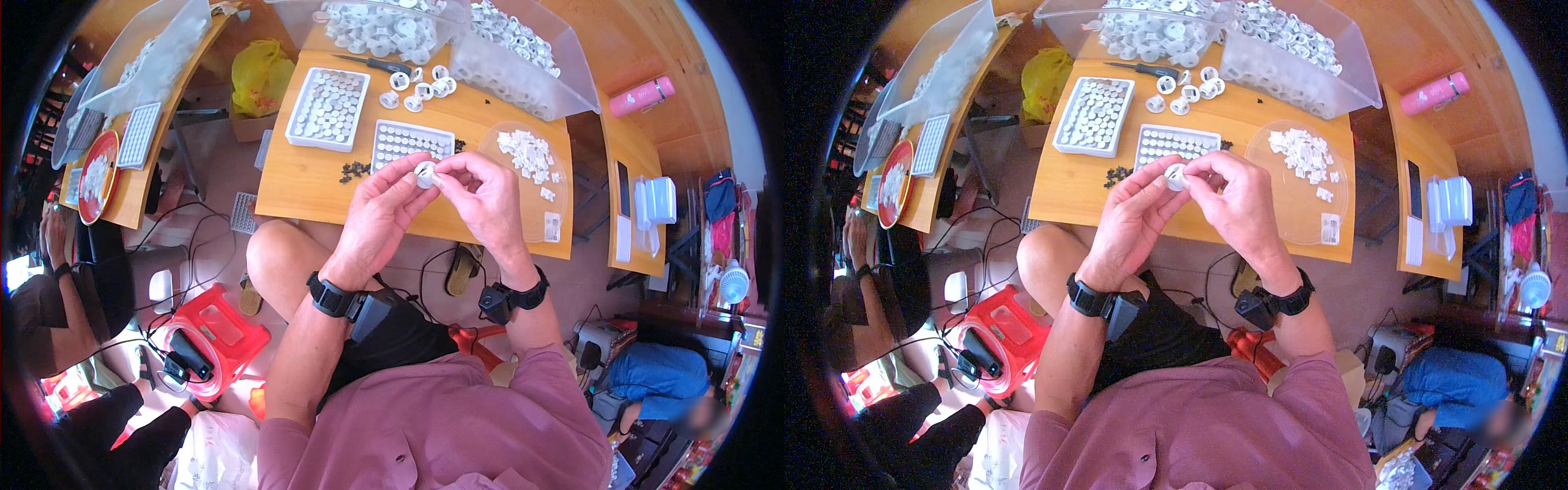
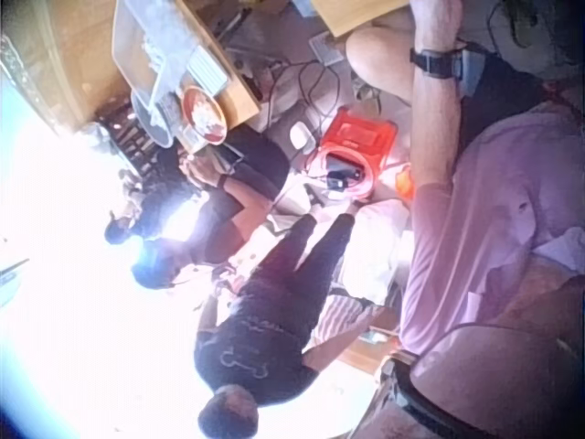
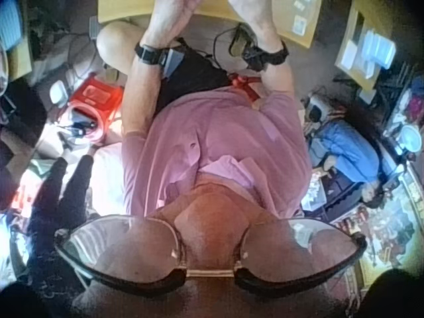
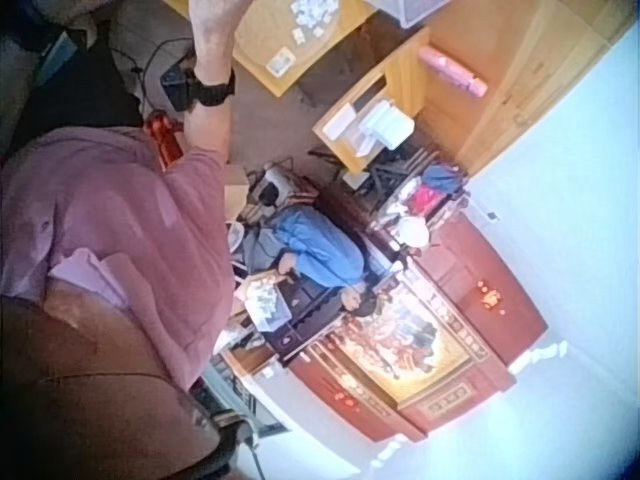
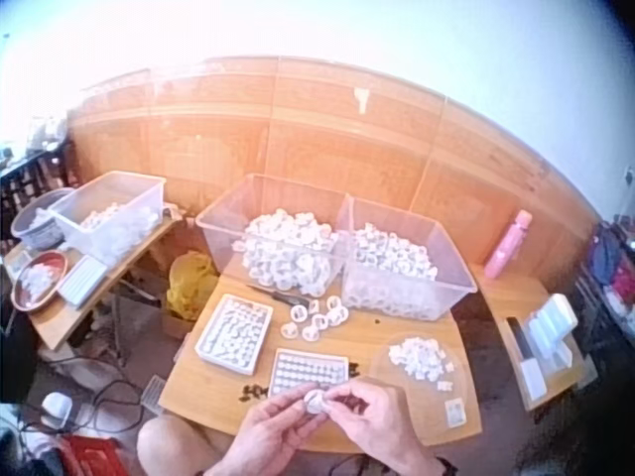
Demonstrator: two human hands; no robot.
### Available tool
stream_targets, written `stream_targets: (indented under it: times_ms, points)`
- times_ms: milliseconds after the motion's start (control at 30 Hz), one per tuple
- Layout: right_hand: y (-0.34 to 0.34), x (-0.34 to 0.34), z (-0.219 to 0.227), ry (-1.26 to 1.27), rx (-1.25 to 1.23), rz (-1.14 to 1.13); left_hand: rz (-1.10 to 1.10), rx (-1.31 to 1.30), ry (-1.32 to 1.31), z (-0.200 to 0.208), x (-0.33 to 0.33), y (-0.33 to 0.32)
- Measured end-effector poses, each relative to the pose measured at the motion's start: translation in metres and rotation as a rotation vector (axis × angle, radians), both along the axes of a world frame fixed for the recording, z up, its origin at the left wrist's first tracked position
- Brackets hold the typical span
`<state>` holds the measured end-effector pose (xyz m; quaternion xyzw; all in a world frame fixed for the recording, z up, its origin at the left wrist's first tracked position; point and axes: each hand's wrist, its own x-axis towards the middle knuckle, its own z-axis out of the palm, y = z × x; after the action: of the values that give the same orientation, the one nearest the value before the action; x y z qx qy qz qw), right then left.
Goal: Assembling small plastic components into a circular housing.
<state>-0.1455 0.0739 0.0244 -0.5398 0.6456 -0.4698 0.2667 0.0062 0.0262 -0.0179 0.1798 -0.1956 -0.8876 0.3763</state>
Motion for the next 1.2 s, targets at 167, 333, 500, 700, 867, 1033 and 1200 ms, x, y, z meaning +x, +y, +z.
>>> stream_targets:
  times_ms: [167, 333, 500, 700, 867, 1033, 1200]
  points:
    - [-0.001, 0.002, 0.004, 0.053, -0.004, -0.006, 0.002, -0.026, -0.03, 0.001, 0.0, 0.0]
    - [0.002, 0.0, 0.004, 0.159, -0.079, -0.005, -0.015, -0.05, -0.02, 0.0, -0.005, 0.001]
    - [0.0, 0.01, -0.006, 0.208, -0.102, -0.034, 0.039, -0.251, -0.232, 0.004, -0.003, 0.003]
    - [0.003, 0.006, -0.01, -0.255, -0.022, 0.013, 0.1, -0.194, -0.182, 0.003, -0.001, 0.007]
    - [0.004, -0.007, -0.004, -0.263, 0.086, 0.066, 0.081, -0.311, -0.245, -0.002, -0.009, 0.011]
    - [0.003, -0.001, -0.002, -0.292, 0.082, 0.05, 0.109, -0.298, -0.268, 0.001, -0.007, 0.011]
    - [0.001, -0.004, -0.007, -0.368, 0.074, 0.076, 0.118, -0.304, -0.238, -0.003, -0.006, 0.009]
